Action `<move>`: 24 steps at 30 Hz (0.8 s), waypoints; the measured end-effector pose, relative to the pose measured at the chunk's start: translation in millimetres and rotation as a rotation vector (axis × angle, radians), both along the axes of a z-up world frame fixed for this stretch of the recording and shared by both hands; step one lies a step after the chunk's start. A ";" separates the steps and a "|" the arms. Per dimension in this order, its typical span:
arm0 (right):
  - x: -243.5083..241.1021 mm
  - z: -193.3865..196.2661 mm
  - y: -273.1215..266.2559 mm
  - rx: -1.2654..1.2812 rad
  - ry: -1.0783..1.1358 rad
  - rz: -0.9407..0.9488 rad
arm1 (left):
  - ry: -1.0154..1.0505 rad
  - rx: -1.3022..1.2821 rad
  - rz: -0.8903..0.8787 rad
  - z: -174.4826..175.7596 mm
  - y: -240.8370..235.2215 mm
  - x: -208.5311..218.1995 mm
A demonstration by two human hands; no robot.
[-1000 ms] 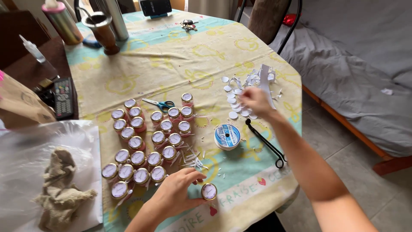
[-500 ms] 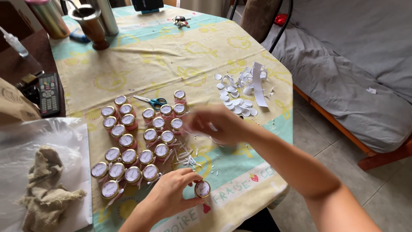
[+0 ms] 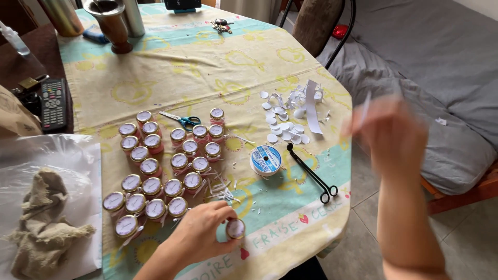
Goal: Tying decorative strings around the necks of small jars and trimming the excess with scissors
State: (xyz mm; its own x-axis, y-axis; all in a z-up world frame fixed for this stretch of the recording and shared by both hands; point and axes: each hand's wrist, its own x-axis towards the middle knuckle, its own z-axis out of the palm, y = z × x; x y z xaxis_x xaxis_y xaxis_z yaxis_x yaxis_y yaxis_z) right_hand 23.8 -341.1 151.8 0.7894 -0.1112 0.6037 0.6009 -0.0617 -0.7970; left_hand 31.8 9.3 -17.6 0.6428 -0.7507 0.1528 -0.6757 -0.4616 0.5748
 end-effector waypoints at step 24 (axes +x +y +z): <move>-52.7 -175.7 -58.7 -0.841 0.656 -0.441 | 0.051 0.032 0.040 -12.9 -175.2 36.2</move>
